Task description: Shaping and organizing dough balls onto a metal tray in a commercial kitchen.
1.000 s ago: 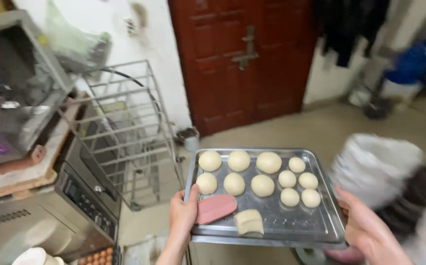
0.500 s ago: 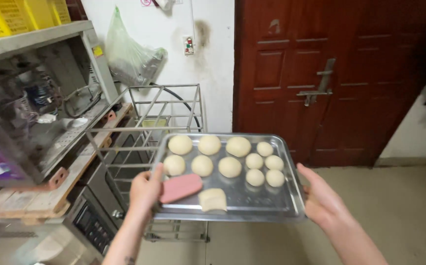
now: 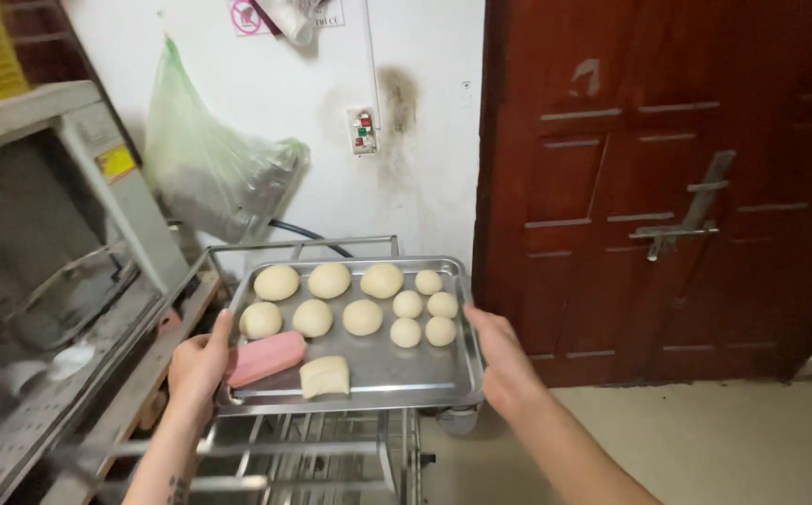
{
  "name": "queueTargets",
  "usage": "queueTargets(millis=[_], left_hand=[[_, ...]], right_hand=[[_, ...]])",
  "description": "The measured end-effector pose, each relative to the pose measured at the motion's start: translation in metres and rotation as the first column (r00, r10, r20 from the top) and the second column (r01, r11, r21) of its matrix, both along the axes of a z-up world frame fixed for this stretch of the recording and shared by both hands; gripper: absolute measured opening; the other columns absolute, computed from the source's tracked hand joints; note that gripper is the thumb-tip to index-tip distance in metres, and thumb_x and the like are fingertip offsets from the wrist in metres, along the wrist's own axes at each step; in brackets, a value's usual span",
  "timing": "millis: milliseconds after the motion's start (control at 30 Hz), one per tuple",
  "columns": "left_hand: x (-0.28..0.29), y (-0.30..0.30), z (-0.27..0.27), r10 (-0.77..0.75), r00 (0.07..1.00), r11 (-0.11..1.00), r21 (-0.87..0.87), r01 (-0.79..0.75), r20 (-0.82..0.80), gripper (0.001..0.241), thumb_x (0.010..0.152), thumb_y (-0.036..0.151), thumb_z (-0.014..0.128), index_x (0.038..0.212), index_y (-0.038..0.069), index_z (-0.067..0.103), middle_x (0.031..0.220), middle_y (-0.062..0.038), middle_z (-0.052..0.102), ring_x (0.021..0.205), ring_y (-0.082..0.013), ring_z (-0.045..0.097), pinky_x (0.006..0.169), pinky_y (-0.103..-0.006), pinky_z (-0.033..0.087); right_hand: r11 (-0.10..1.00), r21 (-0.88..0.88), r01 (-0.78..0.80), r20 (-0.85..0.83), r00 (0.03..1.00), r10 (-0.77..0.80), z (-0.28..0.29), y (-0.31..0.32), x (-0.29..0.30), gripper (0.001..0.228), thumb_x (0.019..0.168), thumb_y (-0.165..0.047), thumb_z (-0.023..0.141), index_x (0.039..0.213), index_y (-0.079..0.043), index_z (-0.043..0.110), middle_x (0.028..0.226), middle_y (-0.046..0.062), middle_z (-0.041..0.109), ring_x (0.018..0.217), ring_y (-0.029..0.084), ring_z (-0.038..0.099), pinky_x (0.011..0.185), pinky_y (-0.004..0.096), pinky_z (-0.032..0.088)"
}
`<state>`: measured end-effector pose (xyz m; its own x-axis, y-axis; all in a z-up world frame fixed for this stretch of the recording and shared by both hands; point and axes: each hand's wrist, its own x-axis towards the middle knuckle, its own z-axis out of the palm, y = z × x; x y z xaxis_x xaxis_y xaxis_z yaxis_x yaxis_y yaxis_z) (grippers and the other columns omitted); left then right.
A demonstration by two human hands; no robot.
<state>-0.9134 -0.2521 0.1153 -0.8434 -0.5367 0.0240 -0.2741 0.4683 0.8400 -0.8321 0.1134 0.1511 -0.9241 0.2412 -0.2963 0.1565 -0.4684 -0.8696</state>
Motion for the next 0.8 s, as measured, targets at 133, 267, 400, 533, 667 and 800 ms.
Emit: queueTargets(millis=[133, 267, 400, 533, 667, 800], left_hand=[[-0.07, -0.032, -0.028, -0.025, 1.0, 0.999, 0.046, 0.026, -0.019, 0.077, 0.101, 0.061, 0.057, 0.091, -0.013, 0.075, 0.078, -0.021, 0.07, 0.074, -0.0308, 0.064, 0.074, -0.0394, 0.05], [-0.123, -0.064, -0.069, -0.03, 0.998, 0.997, 0.064, 0.033, -0.053, 0.073, 0.106, 0.054, 0.055, 0.104, -0.017, 0.072, 0.094, -0.025, 0.072, 0.085, -0.0344, 0.065, 0.081, -0.0427, 0.05], [-0.139, -0.075, -0.072, -0.039, 0.997, 0.998, -0.061, 0.035, -0.07, 0.072, 0.107, 0.054, 0.054, 0.109, -0.015, 0.073, 0.102, -0.03, 0.074, 0.093, -0.042, 0.068, 0.087, -0.0465, 0.05], [-0.134, -0.052, -0.023, -0.016, 0.997, 0.795, -0.603, 0.057, 0.074, 0.062, 0.101, 0.06, 0.046, 0.111, 0.011, 0.082, 0.106, -0.024, 0.079, 0.097, -0.0472, 0.073, 0.084, -0.0509, 0.058], [-0.125, 0.014, 0.031, -0.331, 0.84, 0.708, -0.702, -0.079, -0.429, 0.05, 0.104, 0.038, 0.063, 0.131, -0.004, 0.071, 0.124, -0.029, 0.061, 0.113, -0.0446, 0.053, 0.096, -0.0506, 0.044], [-0.121, 0.117, 0.083, -0.661, 0.377, 0.722, -0.686, 0.088, -0.648, 0.026, 0.104, 0.003, 0.072, 0.083, -0.001, 0.056, 0.085, -0.015, 0.055, 0.083, -0.0343, 0.052, 0.08, -0.0443, 0.044]], right_hand=[[0.999, 0.039, -0.011, 0.024, 1.0, 0.01, -0.027, -0.021, -0.069, 0.059, 0.095, -0.036, 0.056, 0.142, -0.001, 0.05, 0.141, 0.016, 0.056, 0.13, 0.027, 0.051, 0.107, 0.04, 0.042], [0.997, 0.079, 0.009, -0.01, 1.0, -0.008, -0.056, -0.033, -0.11, 0.041, 0.095, -0.033, 0.058, 0.124, -0.003, 0.055, 0.128, 0.012, 0.057, 0.12, 0.023, 0.049, 0.104, 0.038, 0.037], [0.993, -0.039, -0.111, -0.032, 0.993, 0.11, -0.057, -0.028, -0.127, 0.043, 0.096, -0.024, 0.059, 0.128, 0.004, 0.058, 0.12, 0.017, 0.062, 0.108, 0.024, 0.057, 0.093, 0.034, 0.045], [0.989, 0.061, -0.137, 0.103, 0.986, 0.13, -0.066, 0.007, -0.14, 0.045, 0.089, -0.035, 0.065, 0.124, -0.008, 0.063, 0.119, 0.011, 0.069, 0.108, 0.021, 0.059, 0.092, 0.036, 0.035], [0.994, 0.112, 0.0, 0.103, 0.995, -0.012, -0.043, 0.039, -0.109, 0.059, 0.09, -0.039, 0.059, 0.139, -0.007, 0.058, 0.137, 0.012, 0.057, 0.124, 0.025, 0.053, 0.097, 0.037, 0.039], [0.992, 0.039, 0.119, 0.013, 0.993, -0.12, -0.047, 0.083, -0.072, 0.042, 0.097, -0.03, 0.059, 0.132, -0.006, 0.062, 0.115, 0.009, 0.068, 0.102, 0.019, 0.061, 0.081, 0.033, 0.044]])
